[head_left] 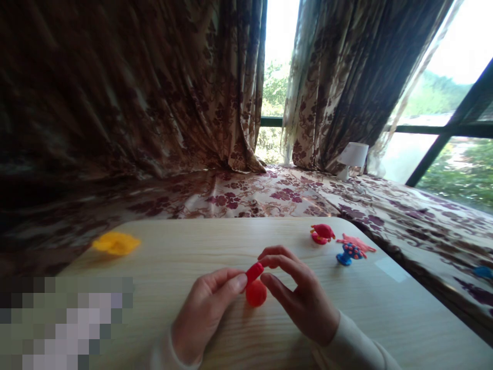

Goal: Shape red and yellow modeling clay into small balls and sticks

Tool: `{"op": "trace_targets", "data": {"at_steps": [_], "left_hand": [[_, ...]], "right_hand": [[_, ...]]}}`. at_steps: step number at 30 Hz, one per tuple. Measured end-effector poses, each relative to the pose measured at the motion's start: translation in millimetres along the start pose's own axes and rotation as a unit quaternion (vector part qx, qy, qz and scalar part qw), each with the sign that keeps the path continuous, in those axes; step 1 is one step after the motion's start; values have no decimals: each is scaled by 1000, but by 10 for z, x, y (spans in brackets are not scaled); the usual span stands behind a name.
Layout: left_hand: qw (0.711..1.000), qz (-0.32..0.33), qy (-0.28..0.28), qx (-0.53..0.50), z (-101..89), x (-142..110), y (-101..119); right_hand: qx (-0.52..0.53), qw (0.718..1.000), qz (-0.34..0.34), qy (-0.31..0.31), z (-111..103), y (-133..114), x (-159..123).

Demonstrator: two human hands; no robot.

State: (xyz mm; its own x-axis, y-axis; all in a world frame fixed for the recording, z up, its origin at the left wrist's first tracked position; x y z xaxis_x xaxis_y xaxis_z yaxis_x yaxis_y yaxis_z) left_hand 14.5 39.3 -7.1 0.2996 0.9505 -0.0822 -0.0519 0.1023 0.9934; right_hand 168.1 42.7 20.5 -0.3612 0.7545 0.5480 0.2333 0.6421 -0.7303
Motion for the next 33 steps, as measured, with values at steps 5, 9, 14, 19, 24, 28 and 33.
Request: {"op": "trace_targets", "data": {"at_steps": [5, 9, 14, 19, 24, 28, 33], "left_hand": [[999, -9, -34, -4, 47, -11, -12], [999, -7, -21, -30, 61, 8, 1], [999, -10, -5, -49, 43, 20, -2], [999, -6, -27, -32, 48, 20, -6], [999, -4, -32, -33, 53, 25, -11], [999, 3, -33, -7, 49, 20, -12], [999, 6, -43, 3, 59, 9, -11]], "right_hand": [[17, 999, 22, -18, 24, 12, 0], [-6, 1000, 12, -6, 15, 40, -24], [-58, 998, -13, -17, 58, 43, -56], [-71, 996, -34, -41, 114, 37, -68], [-71, 996, -40, -42, 110, 28, -61], [-74, 995, -37, -50, 117, 17, -68], [-84, 994, -36, -57, 138, 27, -87]]}}
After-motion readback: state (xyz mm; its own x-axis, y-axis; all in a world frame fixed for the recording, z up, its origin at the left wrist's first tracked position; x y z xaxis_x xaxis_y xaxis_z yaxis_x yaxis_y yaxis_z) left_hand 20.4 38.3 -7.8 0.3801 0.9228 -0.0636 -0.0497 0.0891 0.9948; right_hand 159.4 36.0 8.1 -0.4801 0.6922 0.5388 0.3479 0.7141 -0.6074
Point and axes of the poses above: each hand's wrist, its own x-axis towards the middle knuckle, its own z-axis out of the palm, y = z × x, the point moved 4 cm from there along x, towards the middle knuckle, and after that the axes turned 4 degrees about -y, right-handed, at the moved point
